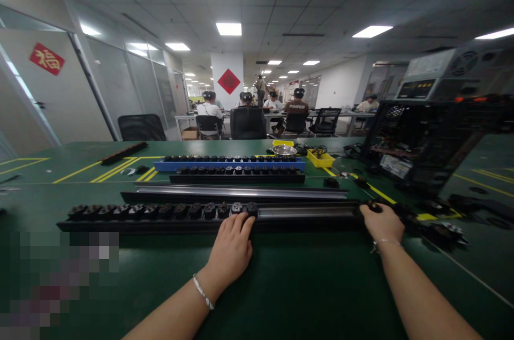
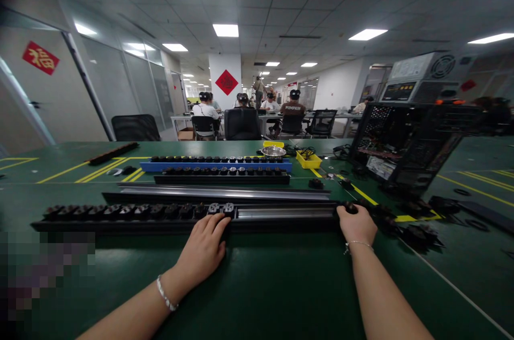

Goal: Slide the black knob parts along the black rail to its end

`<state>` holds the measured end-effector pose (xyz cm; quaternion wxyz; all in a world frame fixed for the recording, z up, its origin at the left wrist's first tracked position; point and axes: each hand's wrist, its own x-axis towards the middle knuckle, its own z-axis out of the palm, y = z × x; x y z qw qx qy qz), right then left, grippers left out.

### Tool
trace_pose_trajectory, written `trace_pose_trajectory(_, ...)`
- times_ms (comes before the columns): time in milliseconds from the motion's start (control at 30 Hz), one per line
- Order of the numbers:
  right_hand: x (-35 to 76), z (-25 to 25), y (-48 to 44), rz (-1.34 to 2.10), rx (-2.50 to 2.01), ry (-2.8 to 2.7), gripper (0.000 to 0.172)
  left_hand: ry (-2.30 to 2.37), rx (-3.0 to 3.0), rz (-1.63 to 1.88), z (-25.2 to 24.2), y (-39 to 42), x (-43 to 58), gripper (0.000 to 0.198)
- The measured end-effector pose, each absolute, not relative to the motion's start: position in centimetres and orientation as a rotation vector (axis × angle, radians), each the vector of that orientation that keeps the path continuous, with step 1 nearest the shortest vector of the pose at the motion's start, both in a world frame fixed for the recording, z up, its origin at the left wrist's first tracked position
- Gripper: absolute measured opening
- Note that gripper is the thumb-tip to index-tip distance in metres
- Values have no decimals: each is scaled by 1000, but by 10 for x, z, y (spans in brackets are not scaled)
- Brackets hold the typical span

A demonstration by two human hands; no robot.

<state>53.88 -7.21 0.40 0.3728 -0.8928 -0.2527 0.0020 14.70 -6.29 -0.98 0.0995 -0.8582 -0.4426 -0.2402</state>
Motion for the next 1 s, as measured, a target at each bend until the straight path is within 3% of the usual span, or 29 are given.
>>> trace_pose_trajectory(1000,600,-2,-38,244,-2554,-707,74,-1401,-2498,-719,-9,-65,153,54)
